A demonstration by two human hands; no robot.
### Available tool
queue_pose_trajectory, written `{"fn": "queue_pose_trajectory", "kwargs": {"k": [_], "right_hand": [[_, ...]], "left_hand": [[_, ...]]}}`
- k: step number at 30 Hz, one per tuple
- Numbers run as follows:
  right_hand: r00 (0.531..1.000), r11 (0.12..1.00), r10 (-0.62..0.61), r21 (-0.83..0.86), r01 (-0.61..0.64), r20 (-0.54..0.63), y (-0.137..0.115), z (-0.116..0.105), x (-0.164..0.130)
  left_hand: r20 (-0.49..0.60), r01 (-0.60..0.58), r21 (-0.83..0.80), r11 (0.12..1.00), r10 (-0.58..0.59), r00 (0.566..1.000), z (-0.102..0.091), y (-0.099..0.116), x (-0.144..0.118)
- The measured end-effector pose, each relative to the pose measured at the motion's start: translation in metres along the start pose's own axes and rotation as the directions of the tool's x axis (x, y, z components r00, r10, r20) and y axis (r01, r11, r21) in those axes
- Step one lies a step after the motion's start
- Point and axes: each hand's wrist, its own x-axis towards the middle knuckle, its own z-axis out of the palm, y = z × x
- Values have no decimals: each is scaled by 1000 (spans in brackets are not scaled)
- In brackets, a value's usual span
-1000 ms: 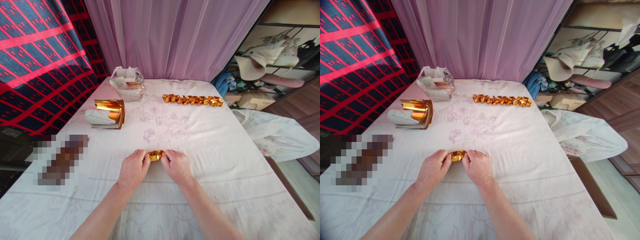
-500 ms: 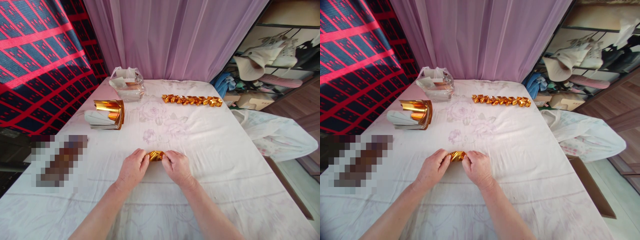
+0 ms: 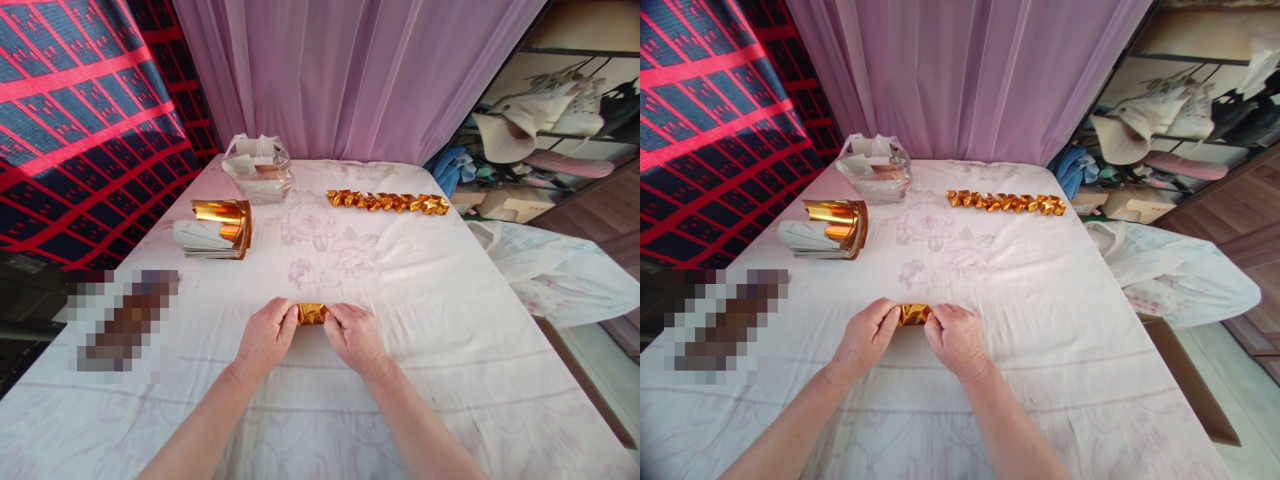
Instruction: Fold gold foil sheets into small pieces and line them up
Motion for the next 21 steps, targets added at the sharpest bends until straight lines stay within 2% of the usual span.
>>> {"fn": "queue_pose_trajectory", "kwargs": {"k": [3, 9, 14, 21], "right_hand": [[1000, 1000, 17, -15, -17, 19, -1, -1, 0], [999, 999, 33, -7, -33, 26, -2, -2, 0], [998, 998, 57, -13, -57, 14, 0, 1, -1], [998, 997, 63, 43, -64, 24, 0, -1, 1]], "left_hand": [[-12, -9, -39, 999, 9, 1000, 1, 1, 0], [-26, -37, 80, 996, 39, 999, 1, 0, -1], [15, -43, 88, 995, 42, 999, 0, -1, 0], [5, -20, 123, 992, 19, 1000, 0, -1, 0]]}}
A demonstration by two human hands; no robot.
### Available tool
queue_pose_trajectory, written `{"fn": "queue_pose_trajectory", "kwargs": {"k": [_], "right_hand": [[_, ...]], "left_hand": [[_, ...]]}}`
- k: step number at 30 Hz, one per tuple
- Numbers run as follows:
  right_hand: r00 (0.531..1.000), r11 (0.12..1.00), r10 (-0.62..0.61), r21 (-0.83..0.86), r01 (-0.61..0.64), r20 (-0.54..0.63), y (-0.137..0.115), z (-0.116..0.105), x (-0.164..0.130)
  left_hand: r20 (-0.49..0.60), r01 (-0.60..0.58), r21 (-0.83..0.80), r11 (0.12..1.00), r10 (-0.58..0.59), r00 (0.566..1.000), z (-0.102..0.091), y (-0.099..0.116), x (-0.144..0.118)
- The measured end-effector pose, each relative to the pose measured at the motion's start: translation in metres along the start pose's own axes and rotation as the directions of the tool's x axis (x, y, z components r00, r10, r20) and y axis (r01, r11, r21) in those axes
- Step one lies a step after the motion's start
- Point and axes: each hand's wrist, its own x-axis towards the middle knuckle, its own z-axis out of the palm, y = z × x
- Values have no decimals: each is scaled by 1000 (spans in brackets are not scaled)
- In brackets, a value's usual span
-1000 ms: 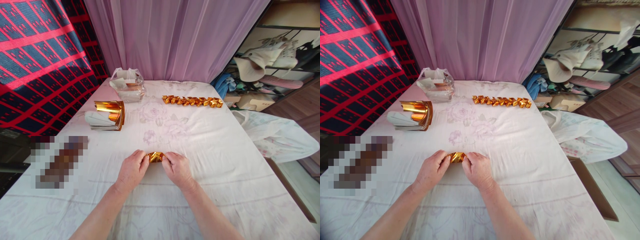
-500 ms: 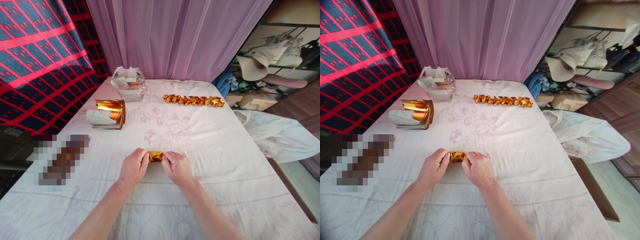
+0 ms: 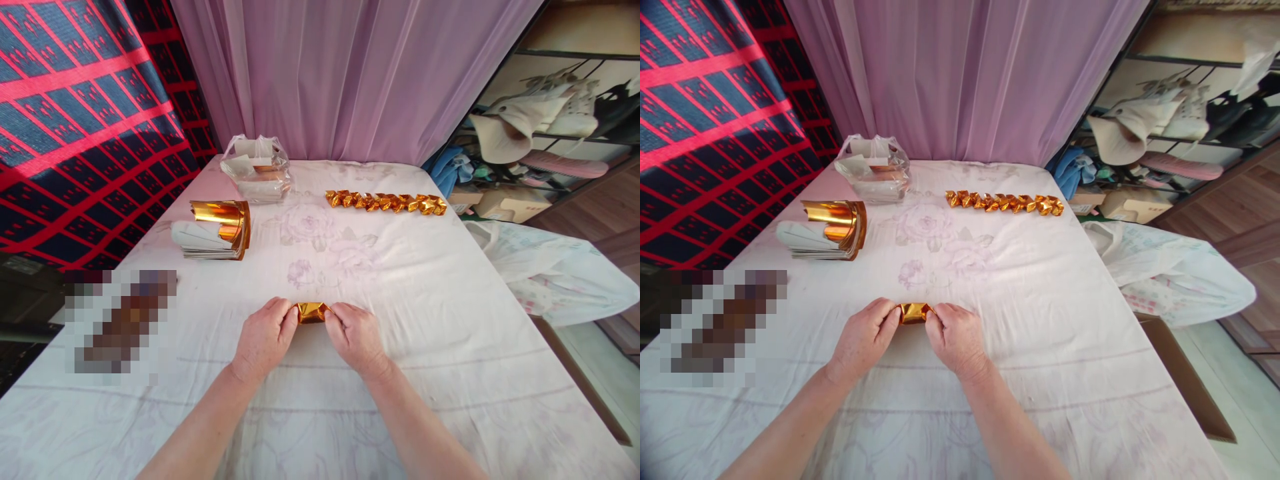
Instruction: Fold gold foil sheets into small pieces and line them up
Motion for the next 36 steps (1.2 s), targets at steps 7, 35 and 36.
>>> {"fn": "queue_pose_trajectory", "kwargs": {"k": [7, 35, 36], "right_hand": [[1000, 1000, 12, 0, -12, 1, 0, 0, 0], [970, 963, 223, -133, -235, -98, 21, 0, 3], [968, 960, 232, -136, -244, -100, 22, -1, 3]], "left_hand": [[10, -45, 78, 996, 44, 999, 2, -1, 0], [-97, 108, -174, 979, -126, 987, 0, -11, 9], [-94, 111, -179, 977, -129, 987, 0, -11, 9]]}}
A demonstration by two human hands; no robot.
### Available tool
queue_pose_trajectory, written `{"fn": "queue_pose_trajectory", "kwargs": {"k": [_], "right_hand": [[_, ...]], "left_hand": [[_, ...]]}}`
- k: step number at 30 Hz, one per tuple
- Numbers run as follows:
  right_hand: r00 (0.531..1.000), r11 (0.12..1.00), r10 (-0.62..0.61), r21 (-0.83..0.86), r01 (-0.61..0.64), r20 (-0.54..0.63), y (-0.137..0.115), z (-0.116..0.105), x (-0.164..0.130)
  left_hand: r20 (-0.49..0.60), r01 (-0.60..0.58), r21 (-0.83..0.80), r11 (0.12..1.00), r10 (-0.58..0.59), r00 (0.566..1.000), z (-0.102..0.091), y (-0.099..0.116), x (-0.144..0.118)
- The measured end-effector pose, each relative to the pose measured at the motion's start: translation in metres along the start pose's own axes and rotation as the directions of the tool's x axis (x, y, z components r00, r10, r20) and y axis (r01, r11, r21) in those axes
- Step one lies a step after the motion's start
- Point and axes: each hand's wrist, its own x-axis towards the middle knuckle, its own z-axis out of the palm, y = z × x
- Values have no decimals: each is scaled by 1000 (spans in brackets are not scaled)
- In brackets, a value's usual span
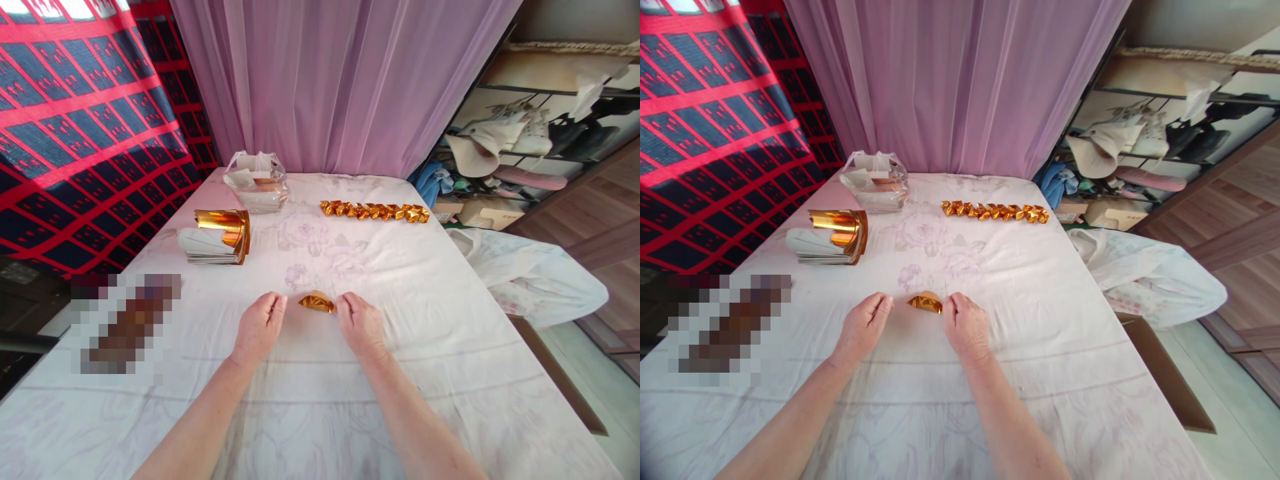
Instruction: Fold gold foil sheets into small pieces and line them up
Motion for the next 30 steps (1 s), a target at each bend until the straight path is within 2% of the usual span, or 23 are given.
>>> {"fn": "queue_pose_trajectory", "kwargs": {"k": [8, 13, 17, 22, 30], "right_hand": [[998, 992, 60, 108, -61, 19, 4, -2, 3], [998, 992, 39, 114, -44, 45, 3, -4, 2], [985, 991, -10, 131, -13, 170, 4, -9, -1], [942, 999, -35, -26, 46, 335, 4, -13, -1], [937, 983, -4, -170, 68, 349, -6, -12, 14]], "left_hand": [[-9, -9, -6, 1000, 9, 1000, 2, -2, 1], [-26, -14, -9, 1000, 14, 1000, 4, -4, 2], [-50, -16, -20, 1000, 15, 999, 6, -7, 4], [-66, -23, -36, 999, 21, 998, 7, -10, 5], [-61, -22, -76, 997, 18, 998, 7, -13, 8]]}}
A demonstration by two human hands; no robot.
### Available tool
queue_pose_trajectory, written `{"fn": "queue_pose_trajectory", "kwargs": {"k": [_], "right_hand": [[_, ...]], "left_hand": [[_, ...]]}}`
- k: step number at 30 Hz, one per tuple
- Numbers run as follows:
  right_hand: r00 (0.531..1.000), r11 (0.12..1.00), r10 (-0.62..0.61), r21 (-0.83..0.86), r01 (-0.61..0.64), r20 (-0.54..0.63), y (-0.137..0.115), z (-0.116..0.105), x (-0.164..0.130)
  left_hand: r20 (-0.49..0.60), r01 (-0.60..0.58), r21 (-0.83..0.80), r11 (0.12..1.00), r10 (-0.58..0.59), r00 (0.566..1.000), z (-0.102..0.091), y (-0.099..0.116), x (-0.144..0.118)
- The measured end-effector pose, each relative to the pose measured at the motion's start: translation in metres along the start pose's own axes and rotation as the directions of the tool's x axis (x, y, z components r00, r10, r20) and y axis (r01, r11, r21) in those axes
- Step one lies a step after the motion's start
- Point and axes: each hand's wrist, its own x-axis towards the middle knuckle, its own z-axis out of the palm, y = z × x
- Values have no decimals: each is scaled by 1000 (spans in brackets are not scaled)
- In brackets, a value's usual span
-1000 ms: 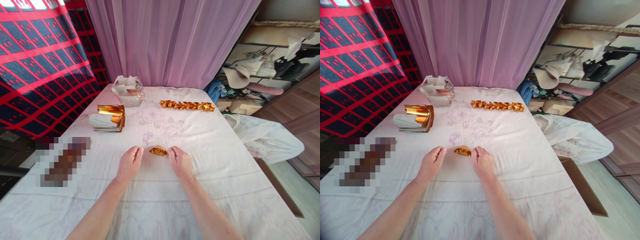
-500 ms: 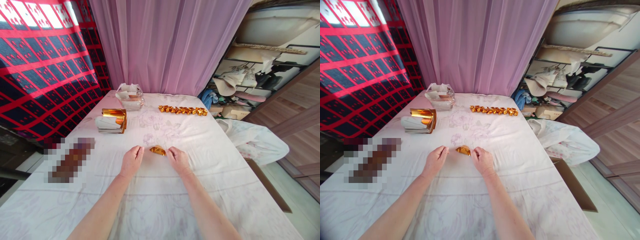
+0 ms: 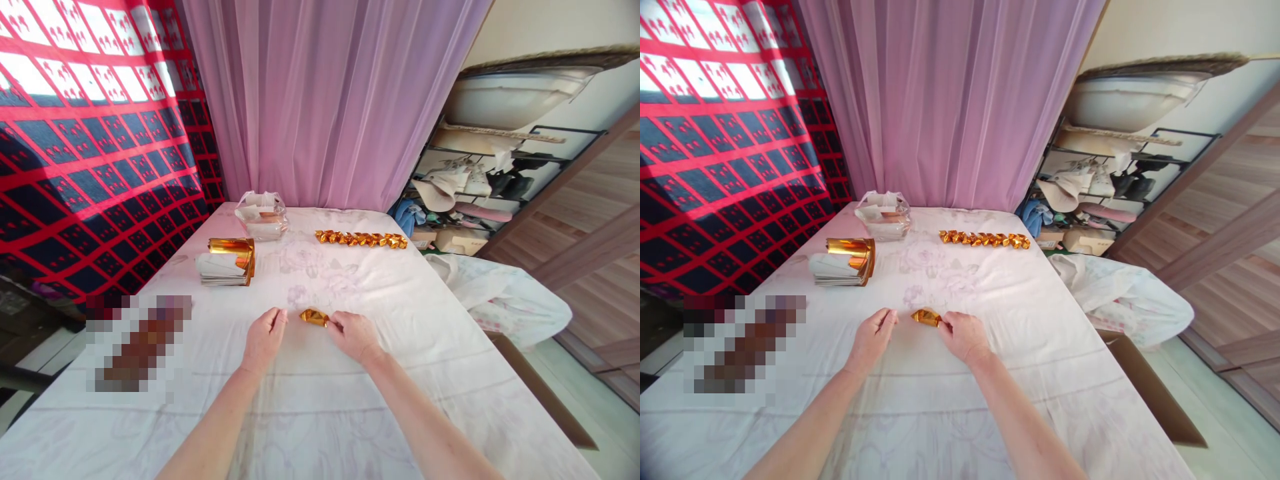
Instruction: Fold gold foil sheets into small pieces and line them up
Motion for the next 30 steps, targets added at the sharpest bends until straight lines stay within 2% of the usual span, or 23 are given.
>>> {"fn": "queue_pose_trajectory", "kwargs": {"k": [4, 10, 15, 19, 24, 30], "right_hand": [[996, 997, 72, -39, -73, -44, -9, -5, 29], [969, 975, 216, -24, -221, -123, -25, -2, 100], [938, 947, 319, 11, -320, -138, -28, 3, 158], [930, 936, 351, 27, -350, -113, -25, 7, 194], [919, 920, 392, 44, -390, -41, -18, 14, 223], [906, 906, 423, 52, -421, -32, -15, 17, 237]], "left_hand": [[16, -48, 27, 999, 47, 999, -7, -4, 20], [-18, -83, 94, 992, 85, 996, -19, -20, 53], [-52, -55, 94, 994, 60, 997, -18, -31, 55], [-61, -32, 80, 996, 37, 997, -15, -33, 53], [-71, -25, 52, 998, 28, 997, -14, -34, 52], [-73, -31, 55, 998, 35, 997, -13, -33, 52]]}}
